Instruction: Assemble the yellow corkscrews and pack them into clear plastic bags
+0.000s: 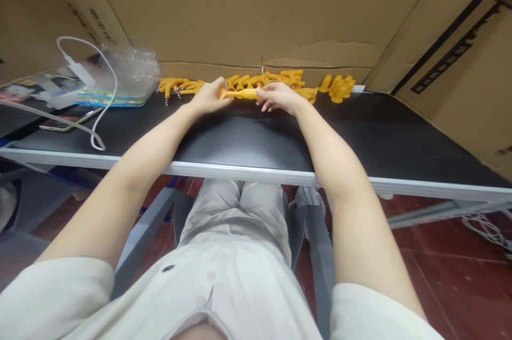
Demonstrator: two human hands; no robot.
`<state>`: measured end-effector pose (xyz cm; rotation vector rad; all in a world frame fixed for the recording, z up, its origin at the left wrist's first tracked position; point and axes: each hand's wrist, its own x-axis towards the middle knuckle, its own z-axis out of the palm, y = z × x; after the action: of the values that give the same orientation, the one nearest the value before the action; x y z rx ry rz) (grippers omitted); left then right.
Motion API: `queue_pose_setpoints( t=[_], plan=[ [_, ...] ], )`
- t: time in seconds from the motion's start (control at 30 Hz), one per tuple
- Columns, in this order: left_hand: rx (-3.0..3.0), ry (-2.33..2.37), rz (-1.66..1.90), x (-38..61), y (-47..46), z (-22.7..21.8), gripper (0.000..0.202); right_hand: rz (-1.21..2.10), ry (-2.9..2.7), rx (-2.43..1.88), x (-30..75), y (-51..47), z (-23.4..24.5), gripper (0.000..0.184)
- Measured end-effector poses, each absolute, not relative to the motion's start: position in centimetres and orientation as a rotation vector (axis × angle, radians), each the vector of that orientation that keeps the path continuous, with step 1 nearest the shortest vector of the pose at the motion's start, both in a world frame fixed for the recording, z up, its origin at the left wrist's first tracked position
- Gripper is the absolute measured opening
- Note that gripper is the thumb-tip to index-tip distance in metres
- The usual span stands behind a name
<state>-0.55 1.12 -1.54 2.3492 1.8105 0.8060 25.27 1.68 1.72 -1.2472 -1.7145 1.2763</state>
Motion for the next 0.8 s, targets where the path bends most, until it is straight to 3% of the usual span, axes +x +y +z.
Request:
queue_pose_setpoints(
  t=[0.2, 0.33, 0.43, 0.6, 0.7, 0.8],
  plan=[
    [2.396, 1.769, 0.833, -0.4, 1.2, -1.7, 0.038, 1.27, -1.743, -1.31, 25.0, 2.5, 0.9, 0.062],
    [2.414, 1.749, 0.863, -0.7, 1.7, -2.1, 0.036, 1.243, -1.736, -1.362, 24.9, 2.9, 0.8, 0.07],
    [2.41, 1.759, 0.867, -0.9, 2.1, -2.3, 0.036, 1.312, -1.723, -1.359, 25.1, 2.5, 1.3, 0.062],
    [2.42, 1.761, 0.872, -1.2, 2.4, -2.5, 0.035, 1.333, -1.68, -1.267, 25.4, 1.5, 2.1, 0.025],
    [2.431, 1.753, 0.873, -1.2, 2.5, -2.5, 0.034, 1.334, -1.691, -1.255, 25.3, 1.5, 2.0, 0.029],
    [2.427, 1.762, 0.859, -1.1, 2.5, -2.5, 0.035, 1.354, -1.695, -1.291, 25.1, 1.7, 1.8, 0.044]
  ],
)
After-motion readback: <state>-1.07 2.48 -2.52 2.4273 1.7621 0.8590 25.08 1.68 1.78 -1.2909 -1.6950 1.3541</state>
